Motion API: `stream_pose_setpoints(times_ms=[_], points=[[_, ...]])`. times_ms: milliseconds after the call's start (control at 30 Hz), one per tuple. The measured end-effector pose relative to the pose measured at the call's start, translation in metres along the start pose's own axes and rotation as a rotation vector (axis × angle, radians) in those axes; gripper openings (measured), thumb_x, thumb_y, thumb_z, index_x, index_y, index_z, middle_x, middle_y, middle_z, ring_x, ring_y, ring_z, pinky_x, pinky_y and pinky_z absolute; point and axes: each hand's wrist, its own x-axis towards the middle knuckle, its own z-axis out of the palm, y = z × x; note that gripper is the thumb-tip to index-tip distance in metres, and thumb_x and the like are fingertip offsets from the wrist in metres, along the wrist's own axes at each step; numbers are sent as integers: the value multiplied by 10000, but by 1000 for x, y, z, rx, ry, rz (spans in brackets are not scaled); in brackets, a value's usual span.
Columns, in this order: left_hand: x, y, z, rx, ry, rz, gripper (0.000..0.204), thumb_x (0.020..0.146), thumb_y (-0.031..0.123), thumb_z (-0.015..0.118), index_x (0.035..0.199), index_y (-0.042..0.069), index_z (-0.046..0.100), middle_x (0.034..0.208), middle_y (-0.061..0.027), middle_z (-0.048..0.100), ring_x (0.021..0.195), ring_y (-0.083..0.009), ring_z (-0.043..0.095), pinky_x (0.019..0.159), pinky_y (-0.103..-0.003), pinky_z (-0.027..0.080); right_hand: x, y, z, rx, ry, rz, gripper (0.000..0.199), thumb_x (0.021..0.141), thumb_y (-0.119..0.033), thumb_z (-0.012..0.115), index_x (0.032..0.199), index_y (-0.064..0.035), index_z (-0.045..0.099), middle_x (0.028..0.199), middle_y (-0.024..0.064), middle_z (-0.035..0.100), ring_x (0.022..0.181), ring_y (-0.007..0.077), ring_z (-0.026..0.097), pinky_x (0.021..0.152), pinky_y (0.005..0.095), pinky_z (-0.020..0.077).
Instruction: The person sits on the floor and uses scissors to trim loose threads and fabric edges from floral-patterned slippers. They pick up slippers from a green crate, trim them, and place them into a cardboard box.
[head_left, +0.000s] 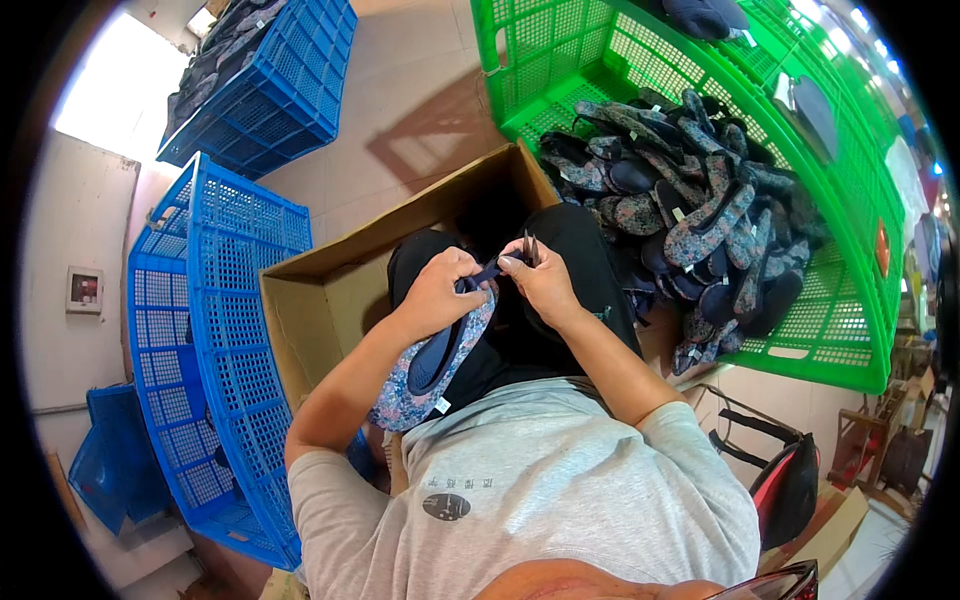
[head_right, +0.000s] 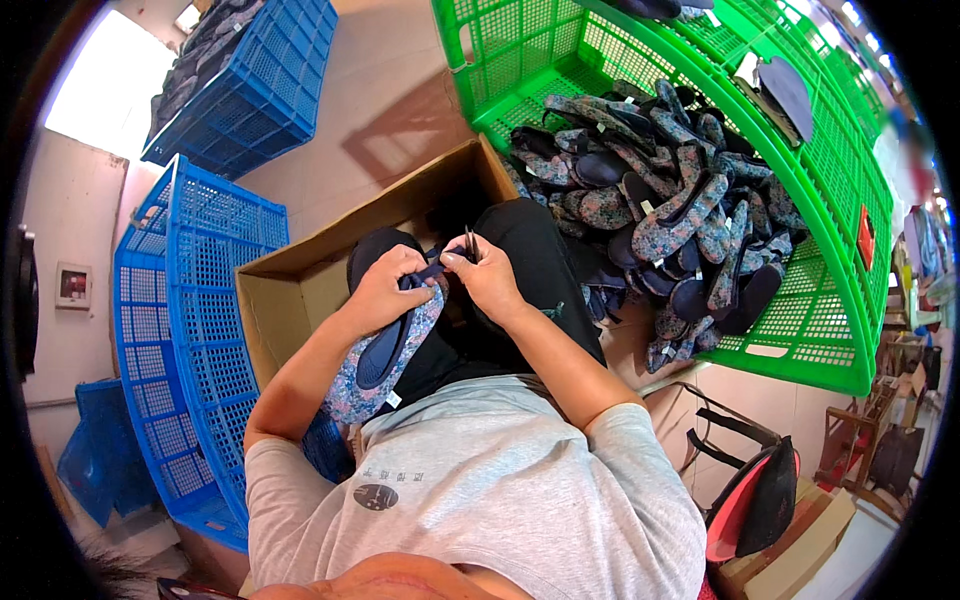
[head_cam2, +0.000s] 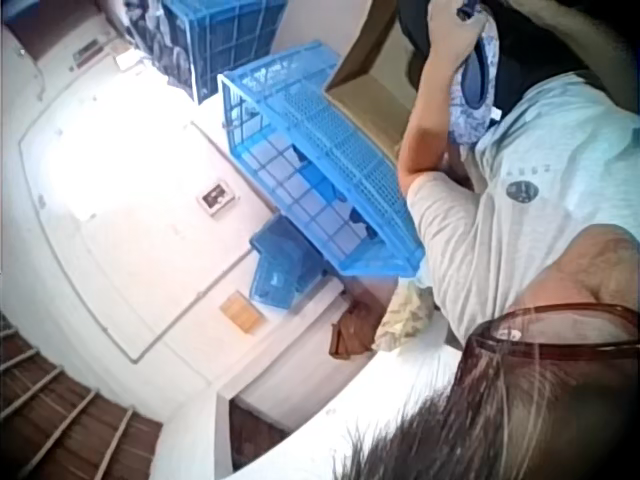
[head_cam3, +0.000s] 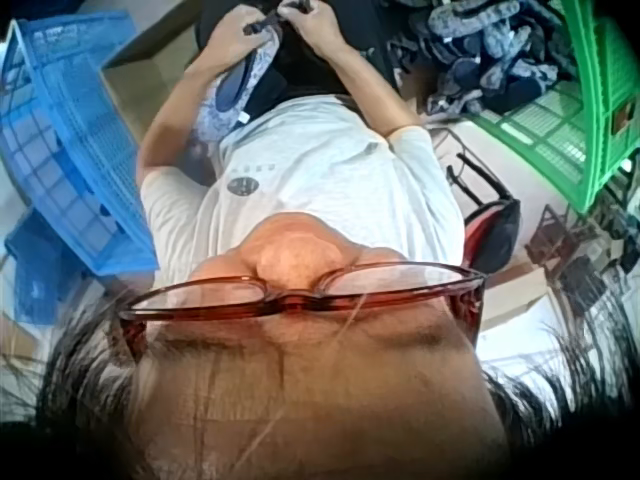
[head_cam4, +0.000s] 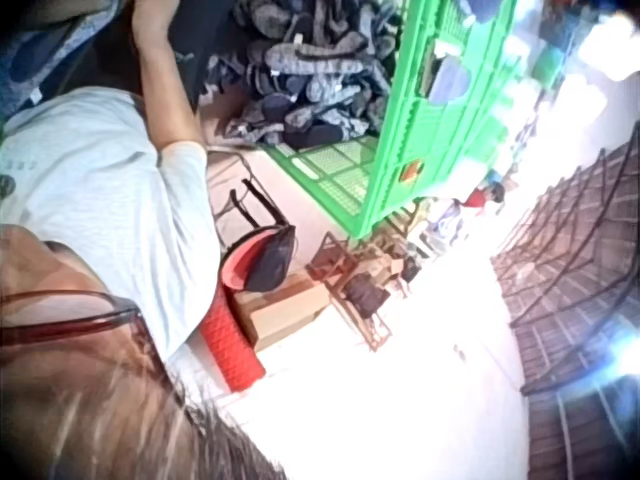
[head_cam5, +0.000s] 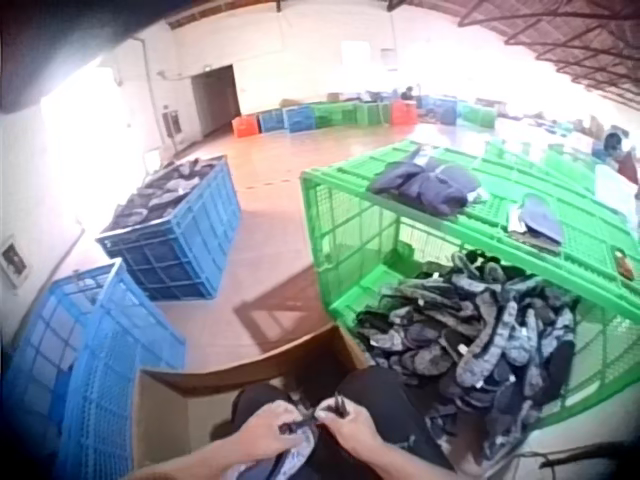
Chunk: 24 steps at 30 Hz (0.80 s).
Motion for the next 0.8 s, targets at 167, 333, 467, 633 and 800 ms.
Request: stream_pose_setpoints(times_ms=[167,333,467,633,800], points=[[14,-11,-15,-209,-153,129,144,805,144,717,849,25,650,951,-88,569,991,-243,561,891,-332,436,2,-4,-7,-63,-45,-37,66,904,-65,670,950,-35,634,838,0,625,789,78,572,734,236,464],[25,-8,-13,-762,-316,-233,99,752,31,654,702,-47,619,757,-57,524,816,-147,548,777,-274,426,1,-4,-2,-44,-34,43,91,892,-93,693,943,-45,636,791,-1,616,698,74,553,640,229,447],[27,-12,-8,-537,-202,-132,119,738,69,680,700,-41,656,745,-55,533,728,-154,547,658,-304,406,2,-5,-8,60,9,148,104,890,-113,704,944,-59,635,684,-17,562,493,51,421,437,218,314],[30,-9,-11,-118,-124,-71,141,760,112,690,731,-25,675,715,-70,555,696,-165,563,645,-308,430,6,-11,-26,73,75,109,191,984,-183,589,1080,-26,641,792,22,597,530,67,478,465,211,372],[29,3,-18,-256,-67,-458,152,795,128,695,748,-16,705,695,-45,613,605,-129,555,606,-277,433,-14,-39,-38,-12,-122,99,404,1058,-388,404,1258,-58,526,873,54,633,576,62,465,491,200,362]])
